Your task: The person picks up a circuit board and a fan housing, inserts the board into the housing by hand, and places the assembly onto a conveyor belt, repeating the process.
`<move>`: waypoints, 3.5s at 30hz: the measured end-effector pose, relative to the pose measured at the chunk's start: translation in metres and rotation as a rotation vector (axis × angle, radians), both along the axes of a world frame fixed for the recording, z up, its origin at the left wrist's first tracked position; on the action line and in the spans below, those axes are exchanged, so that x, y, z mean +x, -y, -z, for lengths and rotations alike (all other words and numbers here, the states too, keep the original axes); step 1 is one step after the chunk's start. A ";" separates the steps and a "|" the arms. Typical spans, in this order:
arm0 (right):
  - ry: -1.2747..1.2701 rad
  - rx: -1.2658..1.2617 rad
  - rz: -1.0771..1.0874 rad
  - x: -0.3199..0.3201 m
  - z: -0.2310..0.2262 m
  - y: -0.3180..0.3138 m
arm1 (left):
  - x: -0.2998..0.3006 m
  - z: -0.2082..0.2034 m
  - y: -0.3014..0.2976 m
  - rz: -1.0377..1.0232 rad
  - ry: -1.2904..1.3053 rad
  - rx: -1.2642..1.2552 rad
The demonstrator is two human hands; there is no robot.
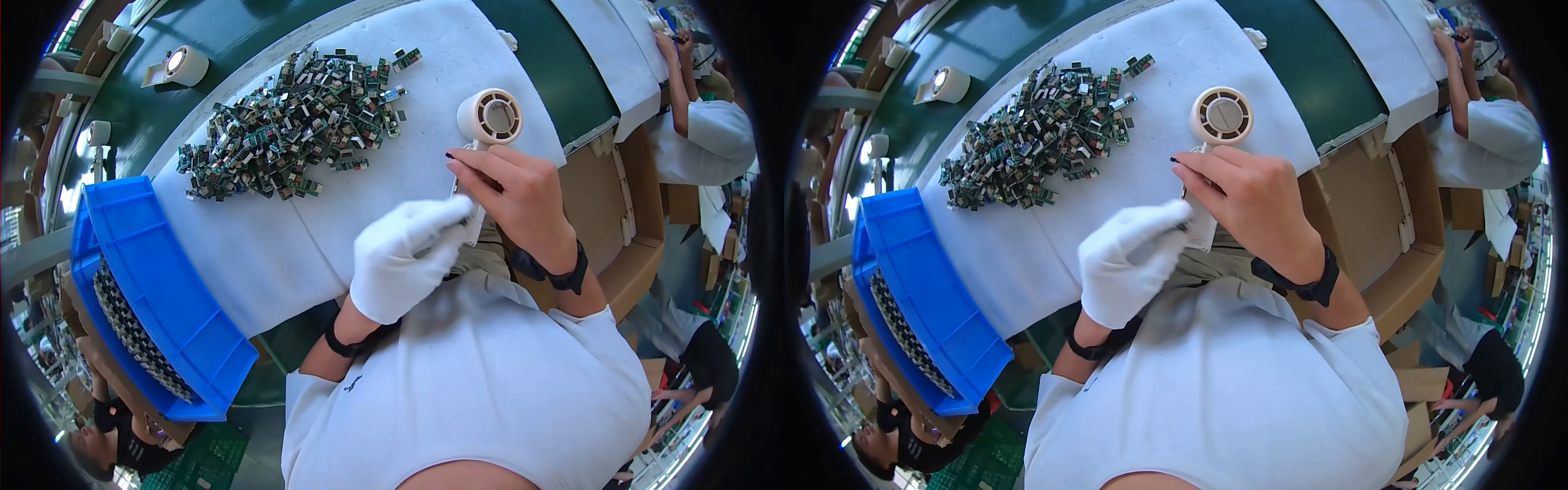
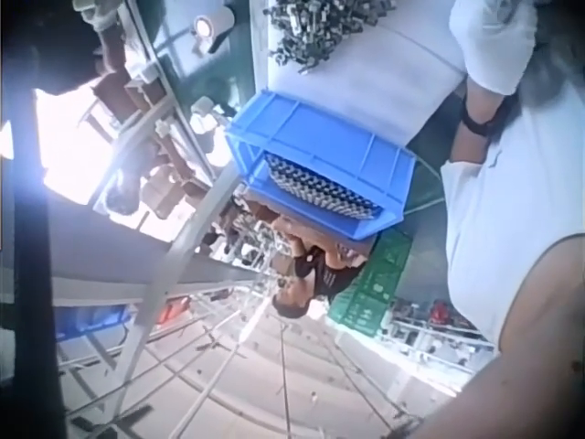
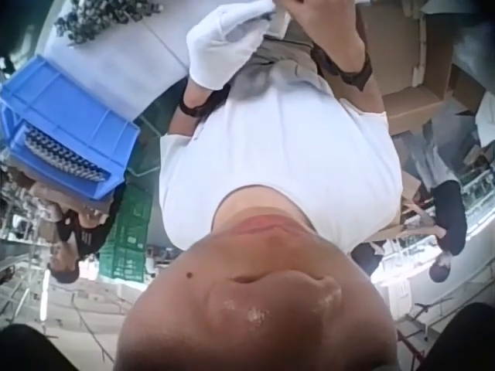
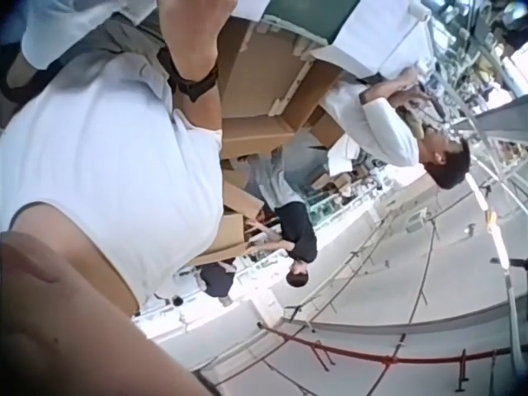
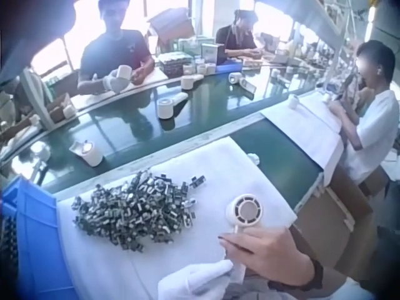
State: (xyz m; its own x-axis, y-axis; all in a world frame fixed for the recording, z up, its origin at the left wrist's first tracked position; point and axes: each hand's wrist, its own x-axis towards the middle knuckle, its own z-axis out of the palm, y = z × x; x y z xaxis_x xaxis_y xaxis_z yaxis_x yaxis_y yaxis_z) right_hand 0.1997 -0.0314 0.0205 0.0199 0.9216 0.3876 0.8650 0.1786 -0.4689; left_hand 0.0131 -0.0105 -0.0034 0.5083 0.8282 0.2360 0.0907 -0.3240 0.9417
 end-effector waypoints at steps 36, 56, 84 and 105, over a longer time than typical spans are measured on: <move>-0.134 0.091 -0.152 -0.001 -0.005 0.005 | 0.008 0.011 -0.010 -0.127 0.165 -0.252; -0.240 -0.026 -0.053 0.004 -0.015 0.012 | 0.018 0.015 -0.004 -0.277 0.131 -0.095; -0.167 -0.022 -0.063 -0.004 -0.008 0.009 | 0.013 0.007 -0.007 -0.193 0.207 -0.399; -0.313 -0.043 0.025 -0.015 -0.014 0.009 | 0.014 0.001 -0.008 -0.209 0.219 -0.523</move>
State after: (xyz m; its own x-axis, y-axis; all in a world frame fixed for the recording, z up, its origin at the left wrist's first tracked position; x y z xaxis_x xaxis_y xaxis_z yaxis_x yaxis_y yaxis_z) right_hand 0.1849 -0.0404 0.0343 0.1548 0.9348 0.3198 0.6814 0.1334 -0.7197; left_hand 0.0268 -0.0030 -0.0048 0.3075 0.9398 -0.1489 -0.1116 0.1910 0.9752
